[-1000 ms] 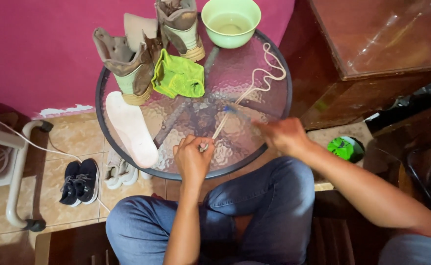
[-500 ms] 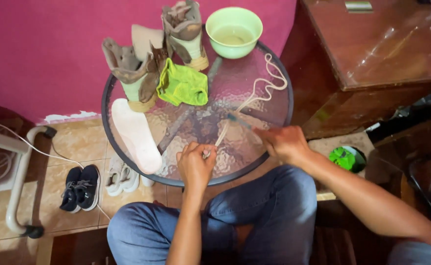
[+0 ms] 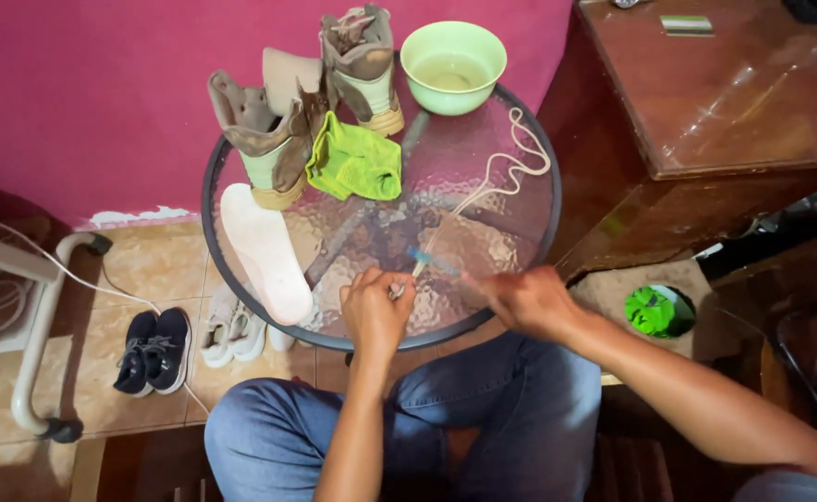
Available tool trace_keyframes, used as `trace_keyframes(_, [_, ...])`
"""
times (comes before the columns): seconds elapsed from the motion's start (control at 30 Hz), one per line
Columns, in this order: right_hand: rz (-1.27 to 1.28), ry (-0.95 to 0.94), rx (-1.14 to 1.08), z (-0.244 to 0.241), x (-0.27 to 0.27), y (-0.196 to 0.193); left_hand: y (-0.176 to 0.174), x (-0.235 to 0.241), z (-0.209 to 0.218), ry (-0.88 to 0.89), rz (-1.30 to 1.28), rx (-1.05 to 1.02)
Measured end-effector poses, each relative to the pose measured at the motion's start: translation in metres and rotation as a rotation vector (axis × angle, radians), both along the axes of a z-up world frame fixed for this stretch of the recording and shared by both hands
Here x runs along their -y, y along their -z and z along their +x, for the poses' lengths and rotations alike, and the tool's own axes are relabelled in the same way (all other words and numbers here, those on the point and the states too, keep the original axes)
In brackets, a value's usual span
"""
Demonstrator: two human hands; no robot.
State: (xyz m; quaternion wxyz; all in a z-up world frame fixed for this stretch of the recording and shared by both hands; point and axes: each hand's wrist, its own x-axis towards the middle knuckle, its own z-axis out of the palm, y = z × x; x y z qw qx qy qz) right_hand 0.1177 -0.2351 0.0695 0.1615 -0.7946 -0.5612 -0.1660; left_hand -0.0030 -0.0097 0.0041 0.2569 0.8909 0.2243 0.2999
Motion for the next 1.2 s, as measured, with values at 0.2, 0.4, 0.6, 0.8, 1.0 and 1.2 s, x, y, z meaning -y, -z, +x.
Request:
trace_keyframes(0.2, [-0.008,0.062,0.095,0.04,0.005,0.024,-0.004,0.0,-0.002,0.007,-0.009,0.006])
trace_keyframes(0.4, [0.011,-0.105,-0.05,0.009,0.007,0.018,-0.003,0.001,0.0,-0.004,-0.01,0.021])
trace_keyframes(0.6, [-0.012,0.088,0.074,0.045,0.005,0.033,-0.006,0.001,-0.002,0.012,-0.009,0.016])
trace_keyframes(0.8, [0.016,-0.036,0.054,0.011,0.005,0.024,-0.005,0.001,-0.001,0.005,-0.003,0.031])
trace_keyframes(1.0, [0.008,0.075,0.126,0.043,0.005,0.032,-0.007,0.001,-0.003,0.019,-0.009,0.049])
trace_keyframes(1.2, [-0.013,-0.05,0.036,0.013,0.008,0.021,-0.005,0.001,-0.001,0.009,0.003,0.052])
